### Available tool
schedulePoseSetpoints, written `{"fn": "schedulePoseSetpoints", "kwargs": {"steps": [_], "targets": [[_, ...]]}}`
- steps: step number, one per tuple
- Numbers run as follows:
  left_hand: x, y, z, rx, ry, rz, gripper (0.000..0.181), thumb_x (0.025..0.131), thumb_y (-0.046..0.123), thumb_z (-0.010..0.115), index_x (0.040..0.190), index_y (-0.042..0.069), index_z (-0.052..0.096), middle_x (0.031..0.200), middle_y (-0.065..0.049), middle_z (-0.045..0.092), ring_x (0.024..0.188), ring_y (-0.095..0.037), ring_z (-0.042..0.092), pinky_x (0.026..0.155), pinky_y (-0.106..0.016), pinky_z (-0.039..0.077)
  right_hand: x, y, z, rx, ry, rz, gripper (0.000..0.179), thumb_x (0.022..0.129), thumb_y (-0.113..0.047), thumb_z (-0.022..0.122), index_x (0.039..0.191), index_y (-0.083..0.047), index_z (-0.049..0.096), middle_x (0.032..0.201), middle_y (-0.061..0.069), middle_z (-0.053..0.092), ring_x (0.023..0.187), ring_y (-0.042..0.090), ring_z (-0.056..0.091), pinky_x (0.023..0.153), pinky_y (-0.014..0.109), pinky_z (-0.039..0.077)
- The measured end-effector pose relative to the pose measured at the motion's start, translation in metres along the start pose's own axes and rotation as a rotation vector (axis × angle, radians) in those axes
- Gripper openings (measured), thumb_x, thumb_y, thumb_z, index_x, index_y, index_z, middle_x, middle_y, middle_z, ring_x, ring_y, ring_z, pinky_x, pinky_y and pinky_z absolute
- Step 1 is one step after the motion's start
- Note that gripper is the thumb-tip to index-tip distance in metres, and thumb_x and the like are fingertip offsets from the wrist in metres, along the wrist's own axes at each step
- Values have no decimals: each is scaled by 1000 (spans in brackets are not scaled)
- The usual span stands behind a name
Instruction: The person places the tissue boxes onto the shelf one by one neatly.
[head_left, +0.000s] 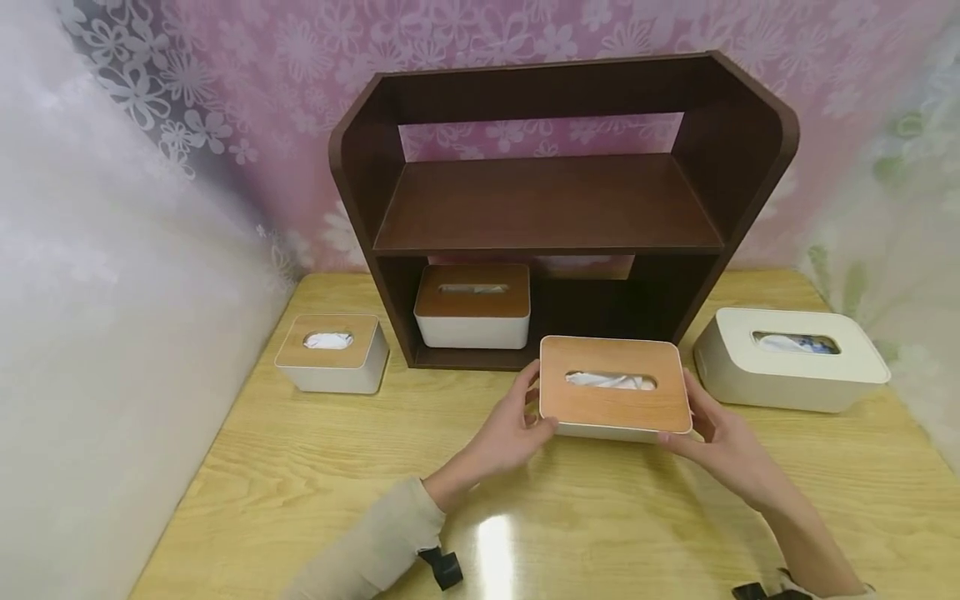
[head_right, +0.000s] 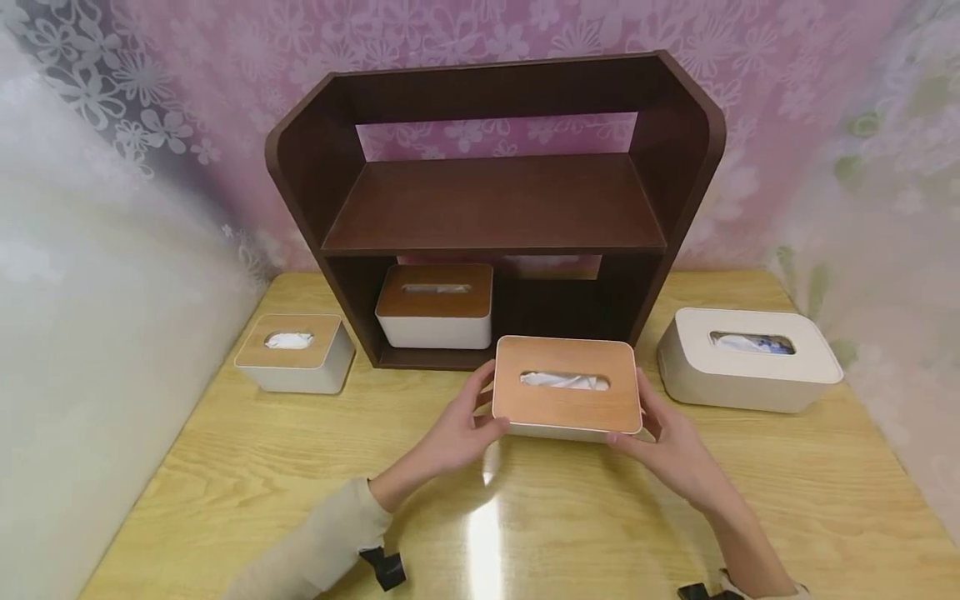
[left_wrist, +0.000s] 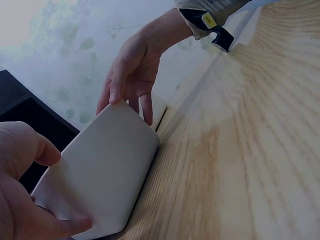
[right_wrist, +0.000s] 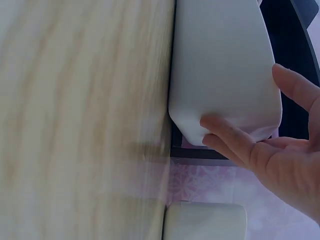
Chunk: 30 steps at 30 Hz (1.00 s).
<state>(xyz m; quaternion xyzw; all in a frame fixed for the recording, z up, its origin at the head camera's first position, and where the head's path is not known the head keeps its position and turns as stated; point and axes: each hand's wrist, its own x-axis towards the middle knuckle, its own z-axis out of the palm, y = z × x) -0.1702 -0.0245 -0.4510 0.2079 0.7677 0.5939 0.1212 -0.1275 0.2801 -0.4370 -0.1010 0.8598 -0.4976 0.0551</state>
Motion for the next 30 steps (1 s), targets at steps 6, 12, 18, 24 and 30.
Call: {"fn": "schedulePoseSetpoints", "kwargs": {"steps": [6,12,18,24,30], "targets": [[5,-3,-4,14,12,5,80,95,17,59,160,14,13,163,-5,21,141,-33,37,107,-43,43,7,-1,-2,51,-5,25,96,92,-21,72,161,-21,4,162,20,20,141,49,29,88,5,38],[7,-1,-3,19,22,5,80,93,14,60,159,15,16,162,-5,24,140,-33,39,106,-44,43,9,2,-4,101,-7,6,96,92,-15,72,161,-16,5,162,22,19,140,50,28,88,6,39],[8,-1,-1,24,36,9,80,93,12,61,159,16,17,162,-5,26,140,-31,39,105,-44,45,9,4,-5,134,-2,13,94,92,-16,71,161,-18,7,163,18,16,141,47,27,89,8,42],[11,-4,-1,25,39,26,80,93,11,60,159,15,15,162,-5,24,141,-31,38,105,-44,44,14,7,-5,177,-11,21,95,92,-17,71,161,-22,6,165,16,10,145,47,16,90,6,39],[14,-5,0,38,48,36,77,94,13,60,158,11,17,160,-9,27,137,-34,41,104,-47,44,13,6,-3,158,20,23,94,93,-17,70,161,-14,5,160,27,21,140,51,27,87,10,45]]}}
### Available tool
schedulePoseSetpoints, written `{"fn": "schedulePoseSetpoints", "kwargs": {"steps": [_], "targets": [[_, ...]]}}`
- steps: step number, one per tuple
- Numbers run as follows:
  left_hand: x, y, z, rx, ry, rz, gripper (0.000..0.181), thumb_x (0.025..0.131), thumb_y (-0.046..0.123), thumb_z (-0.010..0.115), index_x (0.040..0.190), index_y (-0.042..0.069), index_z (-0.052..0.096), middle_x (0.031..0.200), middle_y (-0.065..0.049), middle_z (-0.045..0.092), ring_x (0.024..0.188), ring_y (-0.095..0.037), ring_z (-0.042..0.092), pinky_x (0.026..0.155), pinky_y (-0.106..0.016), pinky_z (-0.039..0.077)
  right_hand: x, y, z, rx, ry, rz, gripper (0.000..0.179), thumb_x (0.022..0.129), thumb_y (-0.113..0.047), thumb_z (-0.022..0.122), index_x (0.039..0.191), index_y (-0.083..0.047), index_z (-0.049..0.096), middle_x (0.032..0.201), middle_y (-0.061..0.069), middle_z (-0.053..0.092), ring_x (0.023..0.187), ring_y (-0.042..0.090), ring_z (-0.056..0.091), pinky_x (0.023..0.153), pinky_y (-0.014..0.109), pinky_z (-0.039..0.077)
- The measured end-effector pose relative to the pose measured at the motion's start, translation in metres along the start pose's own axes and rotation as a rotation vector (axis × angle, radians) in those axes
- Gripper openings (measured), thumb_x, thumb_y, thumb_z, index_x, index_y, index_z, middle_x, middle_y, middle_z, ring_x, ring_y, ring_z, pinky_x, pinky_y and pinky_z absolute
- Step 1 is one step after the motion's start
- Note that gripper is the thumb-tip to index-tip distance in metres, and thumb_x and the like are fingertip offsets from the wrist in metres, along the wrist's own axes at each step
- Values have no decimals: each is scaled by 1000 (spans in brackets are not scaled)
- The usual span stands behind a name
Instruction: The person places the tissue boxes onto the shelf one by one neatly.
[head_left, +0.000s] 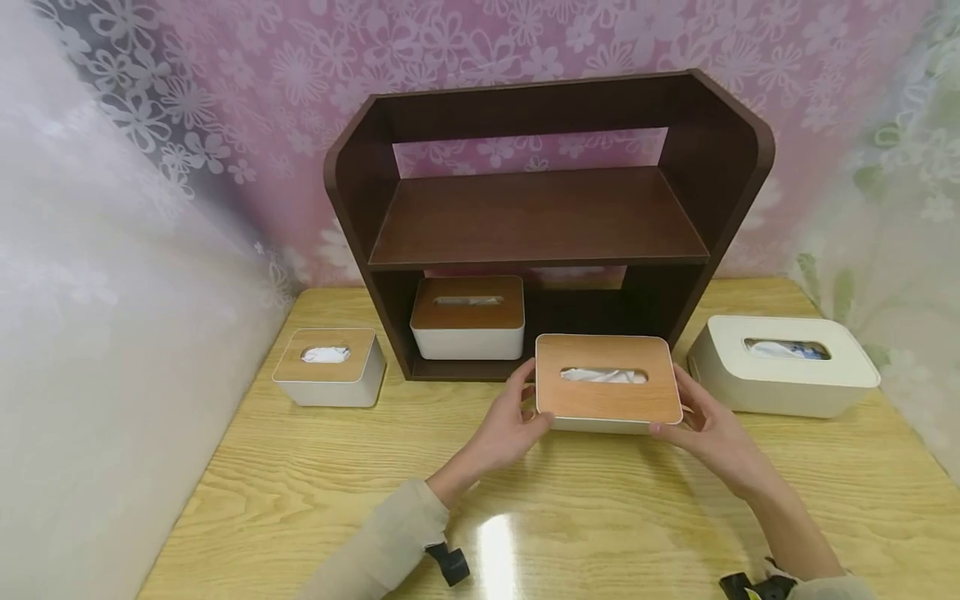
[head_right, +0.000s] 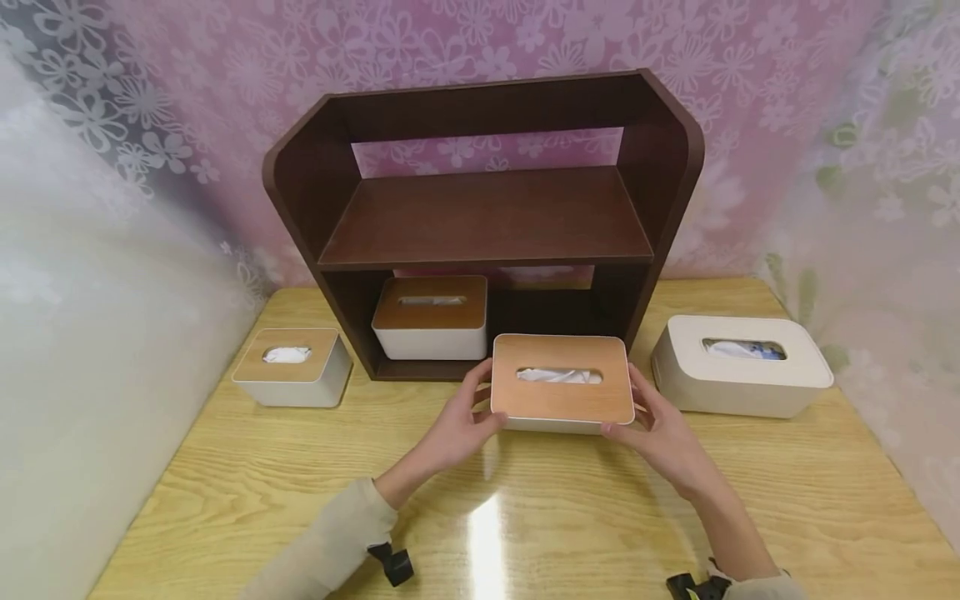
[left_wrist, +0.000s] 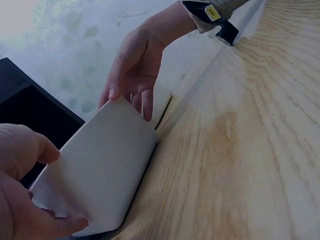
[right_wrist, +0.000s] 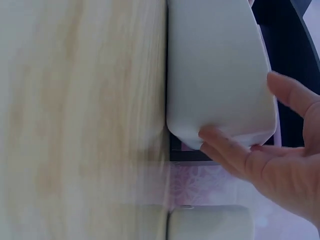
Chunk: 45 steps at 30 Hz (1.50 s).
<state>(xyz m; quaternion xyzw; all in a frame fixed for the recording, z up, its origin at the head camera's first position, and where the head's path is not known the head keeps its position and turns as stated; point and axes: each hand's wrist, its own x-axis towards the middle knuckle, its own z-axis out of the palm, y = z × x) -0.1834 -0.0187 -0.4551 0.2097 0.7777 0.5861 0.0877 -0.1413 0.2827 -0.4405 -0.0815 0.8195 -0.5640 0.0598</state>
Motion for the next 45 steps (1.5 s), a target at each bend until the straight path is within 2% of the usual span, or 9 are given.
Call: {"fn": "schedulePoseSetpoints", "kwargs": {"steps": [5,8,10,15,19,24,32,39,45], "targets": [[-9,-1,4,40,27,-58,70,98,23,60,156,7,24,146,-11,40,126,-30,49,100,-42,48,-15,-3,6,-90,30,43,87,97,-22,66,160,-6,9,151,34,30,131,53,42,83,21,50],[-16,-4,6,47,42,-102,67,99,28,59,154,5,27,139,-12,44,123,-28,52,98,-39,48,-24,-3,10,-68,0,34,83,99,-18,61,160,-6,6,148,37,31,130,57,41,85,27,52],[-18,-6,7,24,58,-109,64,99,27,59,151,4,30,137,-12,46,121,-27,53,98,-37,48,-27,-3,14,-34,-31,15,82,101,-15,58,160,-9,3,148,37,29,131,58,38,87,27,52],[-21,-10,10,-87,91,-75,60,95,12,60,148,2,33,140,-14,45,121,-28,54,100,-36,48,-27,-3,17,-15,-45,-26,80,102,-14,56,161,-14,2,153,33,25,135,60,29,88,16,44],[-25,-7,12,-124,62,-67,66,93,7,60,151,6,28,150,-15,38,132,-33,47,107,-43,43,-28,-4,15,25,-32,24,80,102,-16,56,161,-10,3,152,37,26,136,60,28,87,12,42],[-26,-4,14,-126,31,-60,74,92,8,61,155,8,23,157,-12,32,139,-33,39,111,-47,37,-31,-5,10,61,-35,95,80,103,-20,55,160,-5,0,152,40,24,138,57,26,86,9,41],[-20,-2,11,-88,28,-25,80,91,10,60,158,17,16,160,-9,25,142,-35,33,112,-50,35,-22,-11,8,105,-39,42,79,104,-20,53,159,-5,-1,156,36,17,141,55,19,88,6,39],[-12,-1,11,-112,37,3,81,89,7,60,157,17,16,159,-10,25,143,-37,31,114,-50,32,-15,-10,7,173,-13,45,78,104,-17,51,158,0,-3,157,36,12,142,54,15,89,5,39],[-5,-2,8,-136,47,14,80,88,4,59,155,15,16,158,-12,24,145,-34,28,115,-46,30,-10,-11,8,158,37,31,74,104,-19,51,157,2,3,157,33,17,142,51,20,90,6,39]]}}
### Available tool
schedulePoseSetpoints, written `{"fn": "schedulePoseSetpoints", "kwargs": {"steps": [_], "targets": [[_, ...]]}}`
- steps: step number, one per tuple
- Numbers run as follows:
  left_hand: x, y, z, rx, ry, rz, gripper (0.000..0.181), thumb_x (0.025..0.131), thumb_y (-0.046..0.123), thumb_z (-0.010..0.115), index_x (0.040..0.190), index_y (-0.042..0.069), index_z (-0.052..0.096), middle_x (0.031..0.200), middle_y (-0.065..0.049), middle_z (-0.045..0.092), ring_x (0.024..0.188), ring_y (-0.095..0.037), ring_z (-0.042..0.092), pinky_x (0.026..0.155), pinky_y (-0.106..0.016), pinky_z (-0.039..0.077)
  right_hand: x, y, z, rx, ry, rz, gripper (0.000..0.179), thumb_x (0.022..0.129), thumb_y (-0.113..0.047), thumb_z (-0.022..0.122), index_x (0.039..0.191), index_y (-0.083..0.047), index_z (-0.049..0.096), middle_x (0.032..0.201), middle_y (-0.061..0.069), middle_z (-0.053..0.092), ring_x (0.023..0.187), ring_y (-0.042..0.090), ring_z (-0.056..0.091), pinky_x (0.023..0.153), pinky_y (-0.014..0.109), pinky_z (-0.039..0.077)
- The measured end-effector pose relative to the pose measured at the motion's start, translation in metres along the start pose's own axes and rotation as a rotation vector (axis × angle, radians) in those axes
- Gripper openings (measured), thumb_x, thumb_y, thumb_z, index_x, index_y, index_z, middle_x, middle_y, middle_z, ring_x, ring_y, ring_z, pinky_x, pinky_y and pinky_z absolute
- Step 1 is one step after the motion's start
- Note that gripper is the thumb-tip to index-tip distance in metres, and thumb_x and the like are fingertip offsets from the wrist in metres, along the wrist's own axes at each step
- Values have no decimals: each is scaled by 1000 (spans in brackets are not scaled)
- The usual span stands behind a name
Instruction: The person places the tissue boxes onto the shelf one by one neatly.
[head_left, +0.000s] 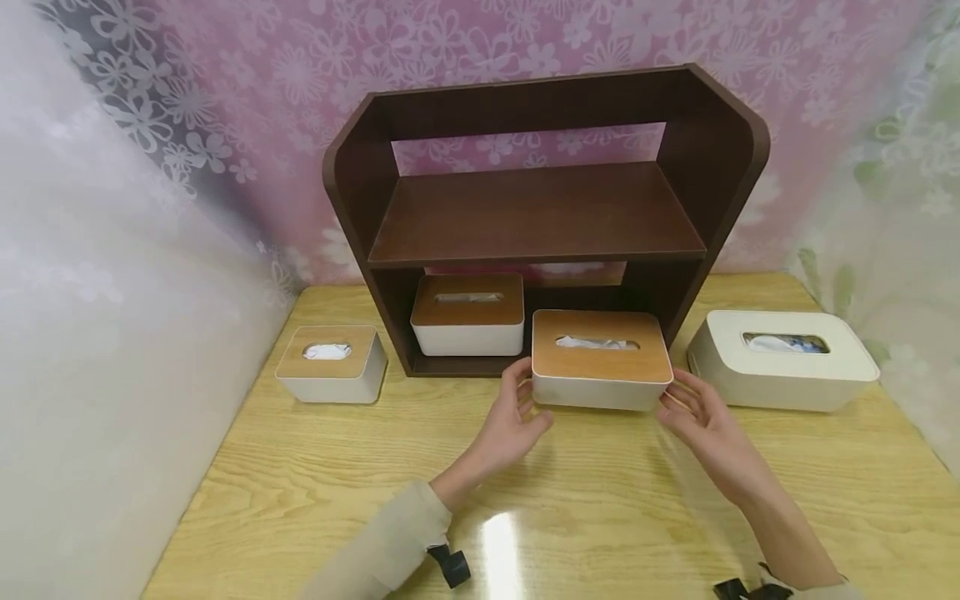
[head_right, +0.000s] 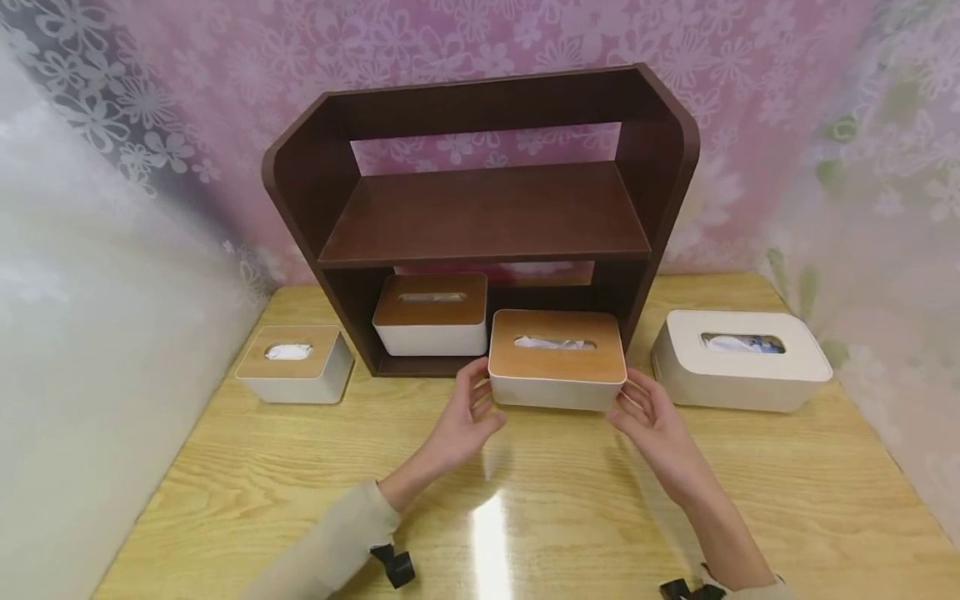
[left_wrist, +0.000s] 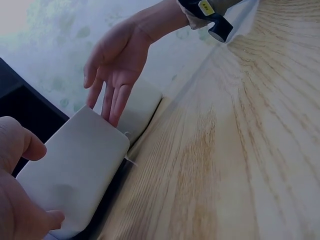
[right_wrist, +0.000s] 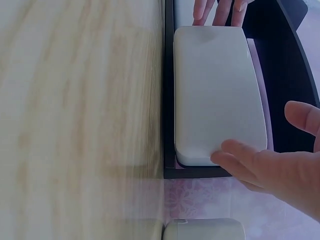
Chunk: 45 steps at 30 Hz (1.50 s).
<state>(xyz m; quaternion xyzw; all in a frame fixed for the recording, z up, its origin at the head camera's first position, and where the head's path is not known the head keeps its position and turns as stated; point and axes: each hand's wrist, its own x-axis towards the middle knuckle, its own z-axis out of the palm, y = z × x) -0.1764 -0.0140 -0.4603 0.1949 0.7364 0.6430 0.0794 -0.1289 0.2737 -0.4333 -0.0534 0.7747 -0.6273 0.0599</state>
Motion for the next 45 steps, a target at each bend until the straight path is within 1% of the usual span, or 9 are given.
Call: {"fn": "schedulePoseSetpoints", "kwargs": {"steps": [7,15,19,22,25,27,29,33,45], "targets": [[6,1,-1,3,9,-6,81,88,3,60,155,11,15,159,-12,21,146,-32,28,116,-47,28,5,-1,1,-10,6,-27,71,104,-17,51,158,1,8,155,34,22,140,53,23,90,8,41],[12,-3,0,63,21,-3,81,87,4,59,156,16,18,153,-9,28,137,-29,36,110,-51,37,8,-1,-3,-46,-21,-10,73,105,-22,49,161,-12,3,156,30,22,139,51,27,89,9,42],[13,-2,0,90,24,2,82,87,6,60,157,16,18,145,-10,33,129,-28,40,106,-51,40,10,-1,-4,-59,-12,13,75,105,-26,49,161,-16,0,155,29,23,131,24,45,89,9,42],[13,-1,0,80,9,0,83,88,7,60,158,15,16,146,-11,34,130,-30,40,108,-51,38,13,-2,-4,-48,-5,29,76,105,-27,50,161,-18,-1,153,29,24,118,0,47,89,9,42],[12,1,1,68,-1,-5,84,89,7,59,159,12,12,150,-13,31,135,-32,39,111,-51,35,15,-2,-3,-29,-3,26,77,105,-25,50,161,-17,-2,152,30,25,113,-6,46,88,9,42],[12,1,1,62,-2,-6,85,89,7,60,158,9,11,152,-14,30,138,-33,37,112,-52,33,16,-2,-3,-12,-4,20,76,105,-23,49,161,-14,-2,153,32,23,117,1,49,88,9,43],[12,1,2,58,0,-2,84,89,6,60,158,7,11,152,-16,29,140,-34,36,113,-52,32,17,-2,-3,9,-8,16,76,105,-21,49,160,-11,-3,155,33,19,127,18,48,89,9,43],[13,0,3,41,-3,4,84,89,3,59,157,7,10,154,-19,27,143,-35,33,114,-54,30,18,-3,-1,48,-17,21,77,105,-19,48,159,-5,-5,158,34,12,141,49,24,89,8,42],[19,-5,2,27,-20,20,88,88,5,58,158,10,5,162,-14,18,147,-30,26,116,-54,27,21,-2,0,83,-39,15,78,105,-20,48,157,0,-6,159,34,7,142,55,16,89,7,42]]}}
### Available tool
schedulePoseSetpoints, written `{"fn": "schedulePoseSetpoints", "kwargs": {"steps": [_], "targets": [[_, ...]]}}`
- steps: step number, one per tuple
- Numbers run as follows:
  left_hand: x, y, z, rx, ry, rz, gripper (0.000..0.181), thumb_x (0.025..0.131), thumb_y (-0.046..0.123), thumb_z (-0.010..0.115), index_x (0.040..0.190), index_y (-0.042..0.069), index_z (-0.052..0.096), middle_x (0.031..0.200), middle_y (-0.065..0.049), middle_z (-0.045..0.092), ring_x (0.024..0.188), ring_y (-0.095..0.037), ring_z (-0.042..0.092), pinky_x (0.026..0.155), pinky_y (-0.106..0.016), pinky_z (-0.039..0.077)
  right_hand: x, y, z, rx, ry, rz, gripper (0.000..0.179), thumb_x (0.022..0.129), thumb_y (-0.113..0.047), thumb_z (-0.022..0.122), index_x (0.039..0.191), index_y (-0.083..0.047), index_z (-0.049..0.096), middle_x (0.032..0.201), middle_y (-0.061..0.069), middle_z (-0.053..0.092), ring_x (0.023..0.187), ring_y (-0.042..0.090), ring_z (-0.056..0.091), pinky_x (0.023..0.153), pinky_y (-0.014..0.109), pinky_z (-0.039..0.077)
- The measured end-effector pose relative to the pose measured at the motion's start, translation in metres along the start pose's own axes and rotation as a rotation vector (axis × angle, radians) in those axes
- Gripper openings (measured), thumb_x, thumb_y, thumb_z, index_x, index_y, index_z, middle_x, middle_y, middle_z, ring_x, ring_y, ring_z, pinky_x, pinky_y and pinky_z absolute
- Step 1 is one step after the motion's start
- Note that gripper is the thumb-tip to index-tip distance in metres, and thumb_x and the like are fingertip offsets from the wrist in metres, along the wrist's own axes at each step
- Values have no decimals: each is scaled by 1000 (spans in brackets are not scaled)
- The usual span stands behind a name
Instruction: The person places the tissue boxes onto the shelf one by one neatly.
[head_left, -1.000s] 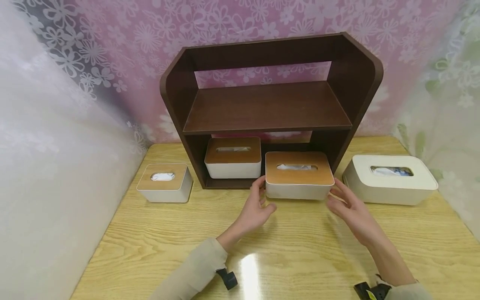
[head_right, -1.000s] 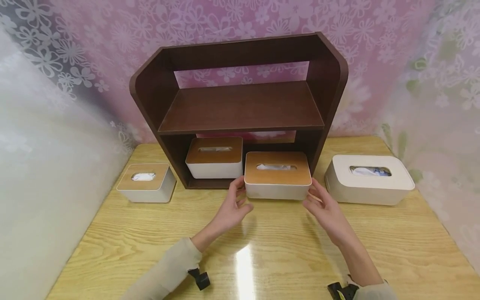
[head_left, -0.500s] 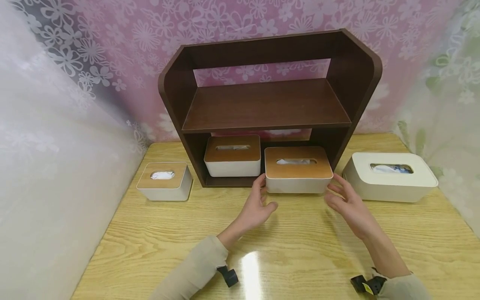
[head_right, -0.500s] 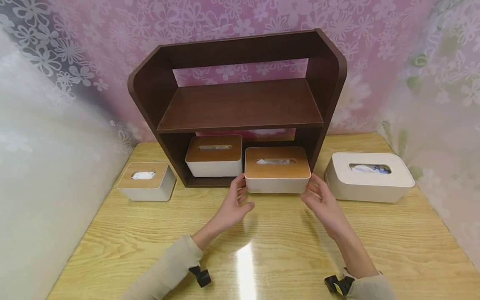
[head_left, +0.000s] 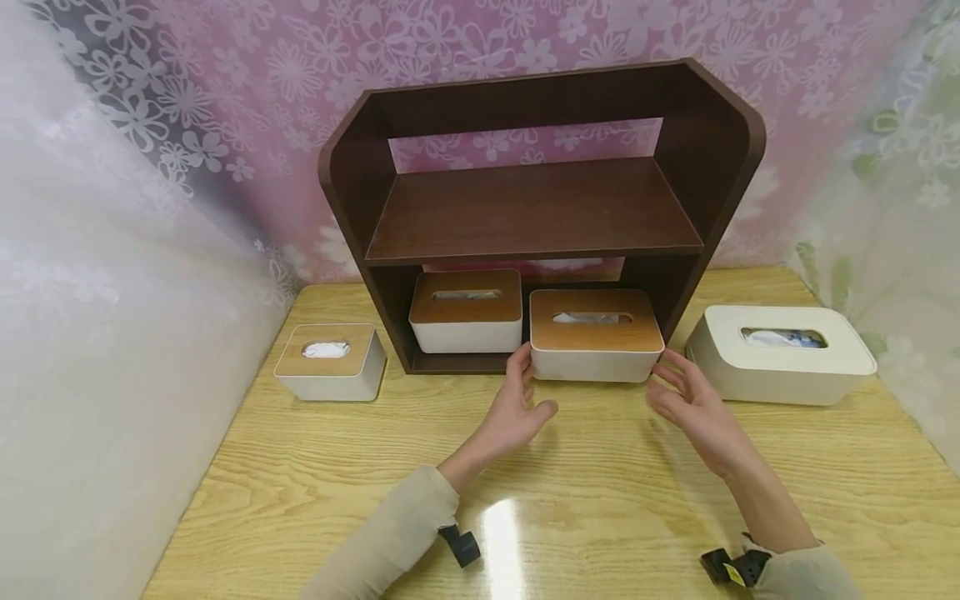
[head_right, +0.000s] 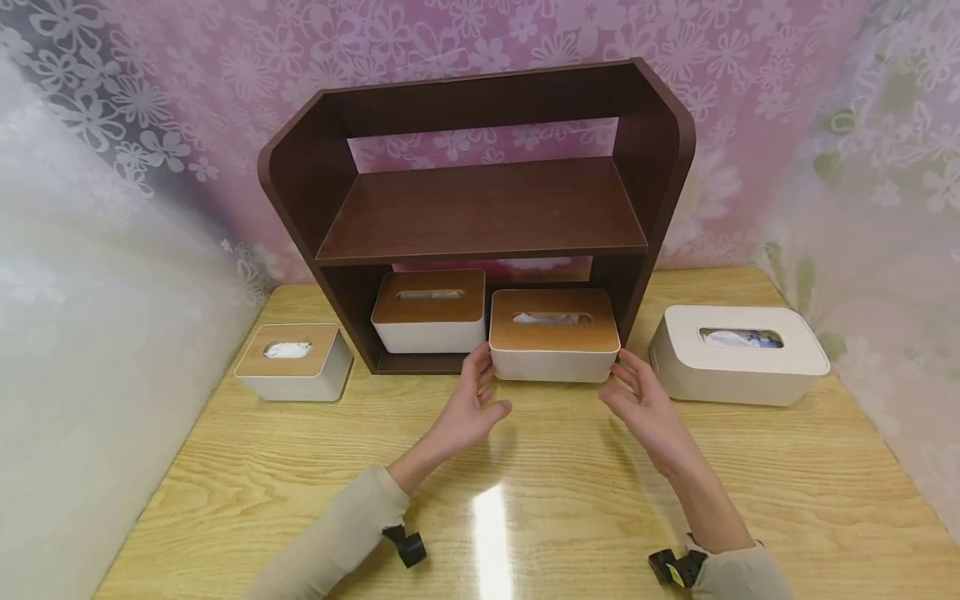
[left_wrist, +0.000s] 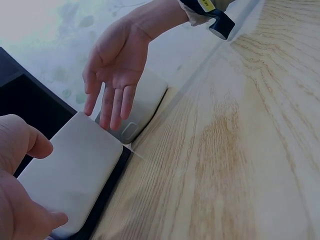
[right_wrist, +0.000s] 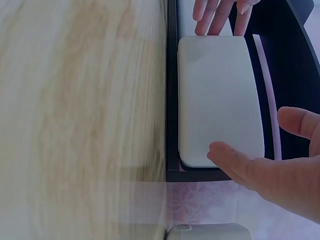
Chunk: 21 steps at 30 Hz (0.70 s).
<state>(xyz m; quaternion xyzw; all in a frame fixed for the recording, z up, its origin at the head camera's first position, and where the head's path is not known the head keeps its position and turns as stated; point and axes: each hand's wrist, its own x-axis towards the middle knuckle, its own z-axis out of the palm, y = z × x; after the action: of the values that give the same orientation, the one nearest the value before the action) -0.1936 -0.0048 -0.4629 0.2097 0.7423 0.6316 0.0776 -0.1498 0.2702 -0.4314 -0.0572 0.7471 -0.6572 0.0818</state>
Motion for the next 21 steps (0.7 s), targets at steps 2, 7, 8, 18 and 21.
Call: {"fn": "schedulePoseSetpoints", "kwargs": {"steps": [2,7,8,18,21], "targets": [[1,-1,0,1,0,-5,89,88,5,58,158,10,4,163,-13,16,147,-30,25,116,-54,26,1,1,1,1,-4,2,78,105,-20,48,157,0,-6,159,34,7,142,54,17,90,8,43],[1,-4,-3,23,15,-58,90,88,6,59,160,14,4,162,-16,8,148,-34,17,116,-53,26,4,3,1,-9,-15,17,77,106,-21,48,158,-1,-5,160,31,6,144,47,23,92,11,44],[0,-4,-3,32,18,-64,91,89,7,59,160,15,4,162,-17,8,147,-35,17,116,-53,27,5,4,1,-10,-15,19,77,106,-22,48,158,-2,-5,160,31,6,144,42,26,93,12,44],[3,3,1,26,34,-36,93,87,8,60,160,8,2,160,-20,11,145,-36,23,114,-53,30,9,2,1,1,-32,26,79,106,-23,49,159,-8,-7,161,31,8,139,25,40,92,12,44],[4,4,2,18,32,-50,92,88,8,59,160,10,1,162,-19,7,147,-35,21,115,-52,29,10,0,2,-36,-76,44,82,106,-25,49,159,-15,-13,163,25,2,146,46,16,96,16,43]]}}
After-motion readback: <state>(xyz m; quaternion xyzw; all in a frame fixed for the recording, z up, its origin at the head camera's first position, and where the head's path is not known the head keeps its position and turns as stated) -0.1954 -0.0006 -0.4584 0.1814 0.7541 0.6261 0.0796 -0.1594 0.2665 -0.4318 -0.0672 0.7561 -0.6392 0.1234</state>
